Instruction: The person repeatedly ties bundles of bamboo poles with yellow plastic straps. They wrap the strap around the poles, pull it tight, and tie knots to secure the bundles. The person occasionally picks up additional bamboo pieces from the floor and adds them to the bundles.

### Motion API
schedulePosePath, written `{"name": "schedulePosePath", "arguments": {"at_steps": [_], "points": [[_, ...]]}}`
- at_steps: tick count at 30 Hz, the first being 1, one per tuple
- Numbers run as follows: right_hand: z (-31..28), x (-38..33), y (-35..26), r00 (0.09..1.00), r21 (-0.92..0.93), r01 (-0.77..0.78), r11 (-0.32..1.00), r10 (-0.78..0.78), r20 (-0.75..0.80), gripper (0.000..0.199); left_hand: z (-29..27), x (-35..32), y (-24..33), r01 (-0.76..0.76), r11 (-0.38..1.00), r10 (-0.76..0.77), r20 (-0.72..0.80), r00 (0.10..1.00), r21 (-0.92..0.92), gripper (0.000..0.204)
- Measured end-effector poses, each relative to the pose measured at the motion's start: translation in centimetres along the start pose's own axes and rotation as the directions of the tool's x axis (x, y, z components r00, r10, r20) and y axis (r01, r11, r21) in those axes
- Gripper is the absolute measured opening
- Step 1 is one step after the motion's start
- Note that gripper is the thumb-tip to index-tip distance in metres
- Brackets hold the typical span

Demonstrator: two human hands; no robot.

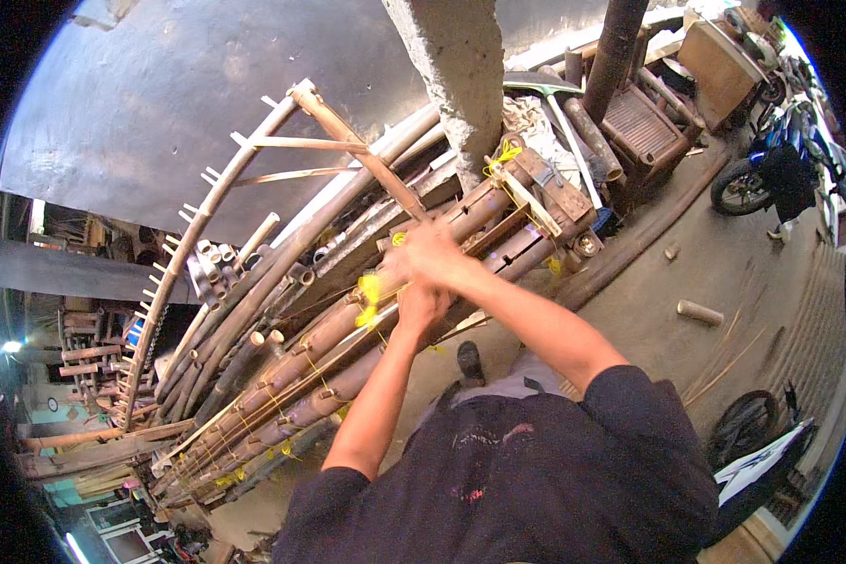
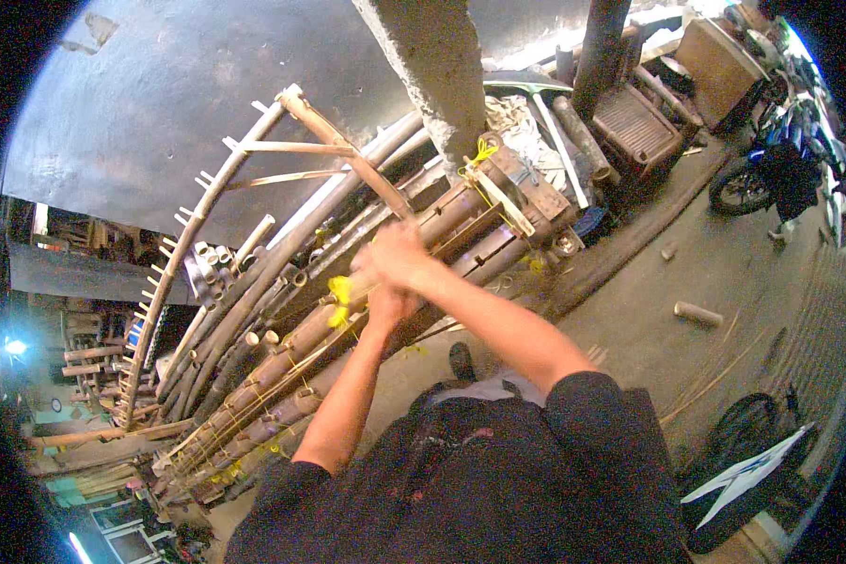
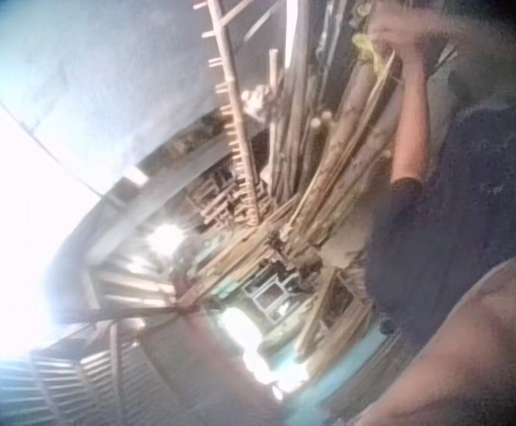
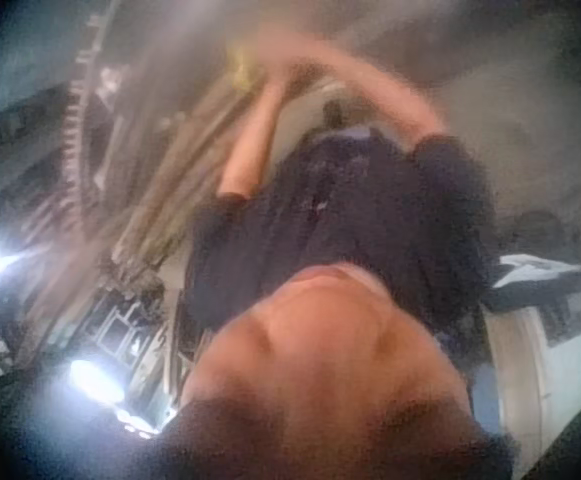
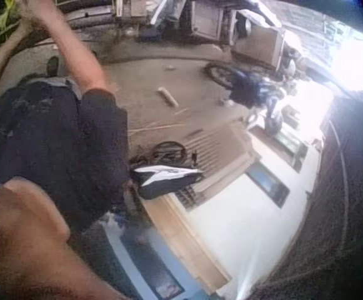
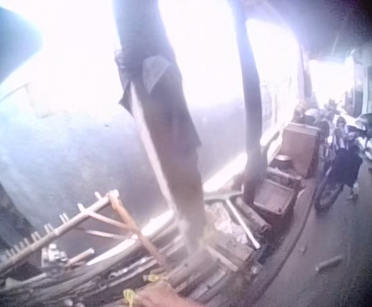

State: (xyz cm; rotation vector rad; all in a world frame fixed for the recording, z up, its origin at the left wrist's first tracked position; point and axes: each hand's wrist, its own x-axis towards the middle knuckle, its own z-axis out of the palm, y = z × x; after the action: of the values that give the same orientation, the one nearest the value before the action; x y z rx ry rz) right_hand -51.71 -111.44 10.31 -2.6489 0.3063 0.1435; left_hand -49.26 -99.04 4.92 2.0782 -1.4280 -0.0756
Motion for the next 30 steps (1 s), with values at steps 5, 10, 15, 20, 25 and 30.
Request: {"name": "schedulePosePath", "arguments": {"at_steps": [5,10,15,20,25,30], "points": [[0.6,4.2,6.3,0.993,0.784,0.037,0.62,0.065,-0.098,0.038,-0.6,1.9,1.4,0.228,0.967,-0.254,0.336,0.907,0.116,0.033],[-4.0,-13.1,-1.7,0.917,0.548,0.3,0.781,-0.394,0.06,0.043,-1.1,1.5,1.0,0.318,0.933,-0.356,0.304,0.884,0.168,0.036],[11.3,-15.3,2.5,0.96,0.424,0.219,0.879,-0.115,-0.256,0.039,-1.9,4.3,2.1,0.169,0.948,-0.16,0.055,0.986,-0.269,0.024],[10.2,-16.1,1.8,0.965,0.331,0.242,0.912,-0.191,-0.178,0.04,1.2,12.8,-8.9,0.392,0.831,-0.397,0.072,0.915,-0.395,0.029],[6.8,-18.1,2.9,0.979,0.663,0.117,0.74,0.025,-0.2,0.026,3.6,15.0,-11.3,0.247,0.914,-0.347,0.306,0.886,0.322,0.033],[12.9,-18.3,15.7,0.667,0.98,-0.196,0.04,0.738,0.103,0.029,4.1,17.2,3.4,0.169,0.942,-0.299,0.5,0.813,0.289,0.03]]}}
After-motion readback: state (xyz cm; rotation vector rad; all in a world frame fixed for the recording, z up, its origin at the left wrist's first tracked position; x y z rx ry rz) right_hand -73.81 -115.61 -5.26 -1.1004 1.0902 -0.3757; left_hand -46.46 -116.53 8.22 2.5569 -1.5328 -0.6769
